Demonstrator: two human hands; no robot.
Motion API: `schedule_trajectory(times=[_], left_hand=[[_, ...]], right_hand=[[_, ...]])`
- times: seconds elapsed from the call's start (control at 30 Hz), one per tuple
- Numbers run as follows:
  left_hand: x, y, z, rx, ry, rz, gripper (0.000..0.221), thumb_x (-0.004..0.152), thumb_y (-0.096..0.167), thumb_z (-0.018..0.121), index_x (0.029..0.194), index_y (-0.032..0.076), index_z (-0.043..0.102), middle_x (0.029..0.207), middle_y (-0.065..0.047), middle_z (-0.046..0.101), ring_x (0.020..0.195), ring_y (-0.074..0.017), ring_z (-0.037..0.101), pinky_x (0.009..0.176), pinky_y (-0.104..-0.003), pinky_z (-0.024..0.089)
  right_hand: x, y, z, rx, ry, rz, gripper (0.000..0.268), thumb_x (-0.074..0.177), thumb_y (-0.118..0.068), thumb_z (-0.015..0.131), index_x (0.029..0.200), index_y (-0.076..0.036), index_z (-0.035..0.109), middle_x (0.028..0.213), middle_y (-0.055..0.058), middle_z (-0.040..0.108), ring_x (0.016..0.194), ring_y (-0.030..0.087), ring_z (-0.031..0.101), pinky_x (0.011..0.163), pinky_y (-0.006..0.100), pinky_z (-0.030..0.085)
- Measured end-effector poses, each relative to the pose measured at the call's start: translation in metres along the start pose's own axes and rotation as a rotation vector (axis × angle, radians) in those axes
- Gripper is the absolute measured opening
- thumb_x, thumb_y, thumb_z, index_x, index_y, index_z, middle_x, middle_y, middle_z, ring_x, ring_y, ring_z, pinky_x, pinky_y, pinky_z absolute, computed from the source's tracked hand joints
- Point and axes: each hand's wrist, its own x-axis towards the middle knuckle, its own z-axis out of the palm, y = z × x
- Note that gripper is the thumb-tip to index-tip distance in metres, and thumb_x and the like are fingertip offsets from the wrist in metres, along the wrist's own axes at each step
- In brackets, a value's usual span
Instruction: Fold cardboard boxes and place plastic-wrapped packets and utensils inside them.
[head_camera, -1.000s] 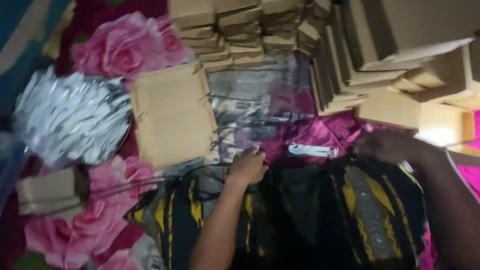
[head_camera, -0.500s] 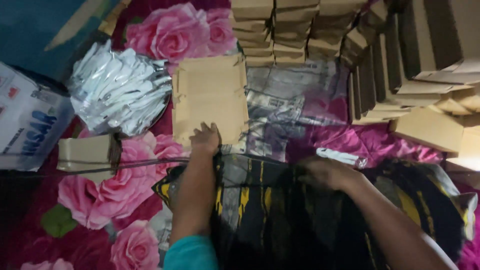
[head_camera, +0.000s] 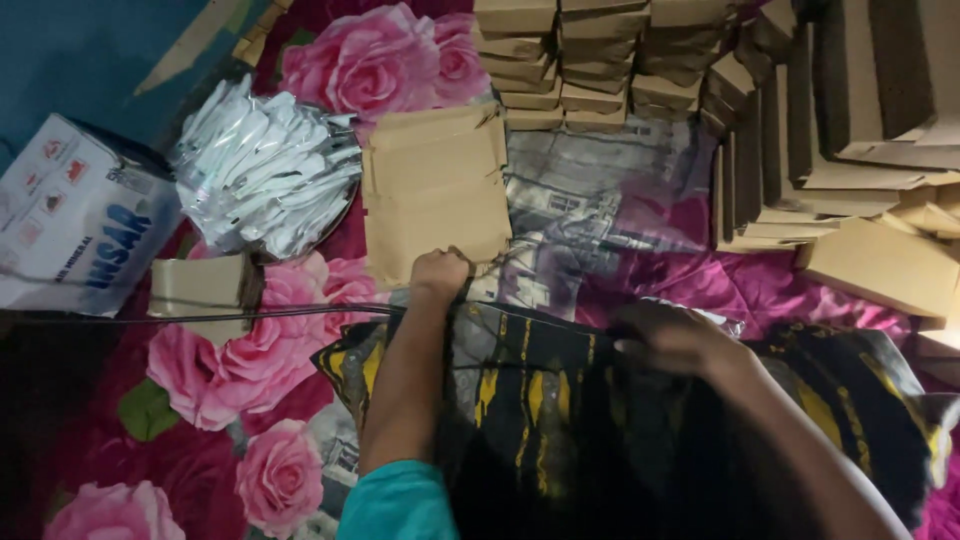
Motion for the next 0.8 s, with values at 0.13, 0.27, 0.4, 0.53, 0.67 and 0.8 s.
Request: schedule_trajectory(times=[0.13, 0.27, 0.4, 0.53, 0.67, 0.8], left_hand=[[-0.013, 0.002, -0.006, -0.011, 0.175, -0.020, 0.038, 0.099, 0.008, 0.034, 0.115, -0.007, 0.065, 0.107, -0.022, 0.077, 0.102, -0.0389, 0.075, 0.083, -0.054, 0.059], [-0.035, -0.011, -0.044, -0.026, 0.158, -0.055, 0.030, 0.093, 0.029, 0.055, 0.097, 0.014, 0.081, 0.095, -0.008, 0.080, 0.095, -0.0304, 0.077, 0.082, -0.046, 0.061], [-0.089, -0.020, -0.107, -0.485, 0.104, -0.052, 0.038, 0.073, 0.036, 0.067, 0.077, -0.001, 0.076, 0.085, -0.025, 0.075, 0.092, -0.0504, 0.071, 0.085, -0.055, 0.054], [-0.096, -0.041, -0.124, -0.849, 0.130, -0.193, 0.040, 0.084, 0.029, 0.074, 0.064, -0.003, 0.062, 0.070, -0.022, 0.066, 0.082, -0.0409, 0.070, 0.078, -0.038, 0.051], [-0.077, -0.059, -0.080, -0.648, 0.529, -0.001, 0.054, 0.099, 0.048, 0.067, 0.061, 0.011, 0.054, 0.052, -0.010, 0.053, 0.054, -0.0297, 0.053, 0.058, -0.040, 0.047], [-0.145, 0.033, -0.086, -0.004, 1.101, 0.209, 0.009, 0.093, 0.025, 0.065, 0.094, 0.019, 0.072, 0.073, -0.005, 0.060, 0.074, -0.0258, 0.064, 0.060, -0.039, 0.053]], right_hand=[[-0.007, 0.003, -0.006, 0.081, 0.000, 0.063, 0.052, 0.092, -0.064, 0.057, 0.134, -0.033, 0.062, 0.116, 0.003, 0.072, 0.117, 0.028, 0.067, 0.099, 0.045, 0.055], [-0.015, -0.002, -0.014, 0.176, -0.016, 0.141, 0.064, 0.093, -0.061, 0.054, 0.148, -0.027, 0.050, 0.137, 0.013, 0.064, 0.132, 0.037, 0.058, 0.107, 0.055, 0.050], [-0.015, -0.002, -0.014, 0.152, 0.011, 0.135, 0.065, 0.096, -0.058, 0.054, 0.148, -0.020, 0.048, 0.142, 0.015, 0.062, 0.135, 0.037, 0.057, 0.110, 0.054, 0.048], [-0.012, -0.004, -0.018, 0.076, 0.036, 0.144, 0.061, 0.096, -0.053, 0.055, 0.148, -0.023, 0.047, 0.141, 0.013, 0.062, 0.135, 0.036, 0.056, 0.111, 0.053, 0.049], [-0.008, 0.006, -0.009, 0.265, 0.189, 0.185, 0.056, 0.090, -0.059, 0.061, 0.138, -0.030, 0.059, 0.131, 0.009, 0.071, 0.123, 0.035, 0.065, 0.099, 0.054, 0.055], [0.046, 0.064, 0.046, 1.936, 0.177, 0.074, 0.057, 0.094, -0.065, 0.055, 0.129, -0.022, 0.067, 0.126, 0.009, 0.073, 0.114, 0.037, 0.069, 0.087, 0.045, 0.056]])
